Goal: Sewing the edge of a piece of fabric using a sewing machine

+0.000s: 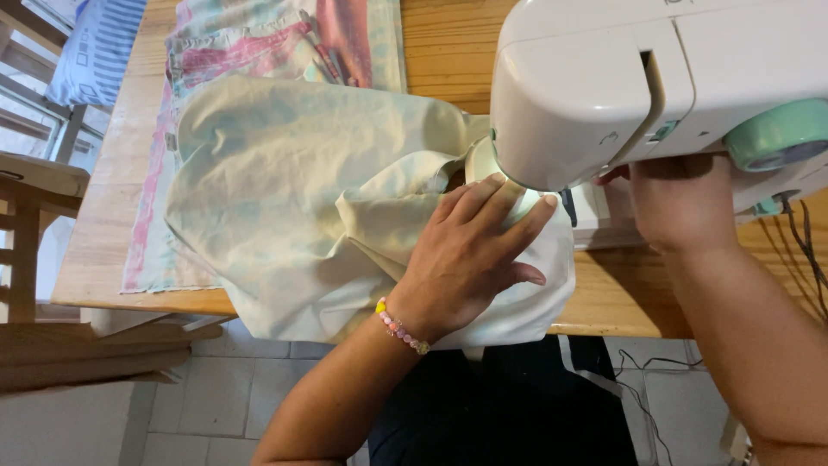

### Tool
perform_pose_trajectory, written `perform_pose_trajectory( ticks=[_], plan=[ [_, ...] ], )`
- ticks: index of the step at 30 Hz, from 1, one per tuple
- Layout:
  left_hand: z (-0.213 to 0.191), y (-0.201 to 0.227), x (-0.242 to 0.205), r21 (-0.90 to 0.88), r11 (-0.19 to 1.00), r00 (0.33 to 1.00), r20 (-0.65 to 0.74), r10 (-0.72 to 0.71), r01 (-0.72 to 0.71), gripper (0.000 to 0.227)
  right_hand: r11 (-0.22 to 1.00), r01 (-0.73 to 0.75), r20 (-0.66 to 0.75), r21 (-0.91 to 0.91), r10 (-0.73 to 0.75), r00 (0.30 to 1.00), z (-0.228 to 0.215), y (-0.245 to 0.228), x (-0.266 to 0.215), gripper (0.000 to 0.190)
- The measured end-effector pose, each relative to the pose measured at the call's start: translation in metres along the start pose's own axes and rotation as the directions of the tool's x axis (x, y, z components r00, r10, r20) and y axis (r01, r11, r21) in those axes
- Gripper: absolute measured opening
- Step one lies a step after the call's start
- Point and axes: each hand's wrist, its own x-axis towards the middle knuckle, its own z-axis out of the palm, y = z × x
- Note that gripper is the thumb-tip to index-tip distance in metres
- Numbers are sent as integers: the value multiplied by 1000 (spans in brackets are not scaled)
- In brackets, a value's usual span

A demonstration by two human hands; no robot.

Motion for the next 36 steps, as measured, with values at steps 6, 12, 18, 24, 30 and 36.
perform_pose_trajectory(
  ticks=[6,12,18,24,30,36],
  plan=[
    [-5,-1,2,-10,1000,1000,26,13,-13,72,991,45,17,-127,-43,999,8,3,11,28],
    [-8,-2,1,-20,1000,999,32,11,-10,71,964,102,50,-246,-93,994,-2,13,0,22],
    [-5,0,2,-5,1000,999,40,0,0,73,921,146,82,-362,-124,989,0,22,10,17],
    [-5,-1,0,5,1000,999,45,-6,6,76,859,198,106,-472,-167,980,-7,25,-1,15],
    [-11,-8,0,-37,999,996,89,17,-14,81,774,471,311,-422,-365,878,-17,36,-43,14],
    [-12,-15,4,-109,992,992,101,69,-58,84,412,838,479,-358,-689,543,-5,26,-31,21]
  ],
)
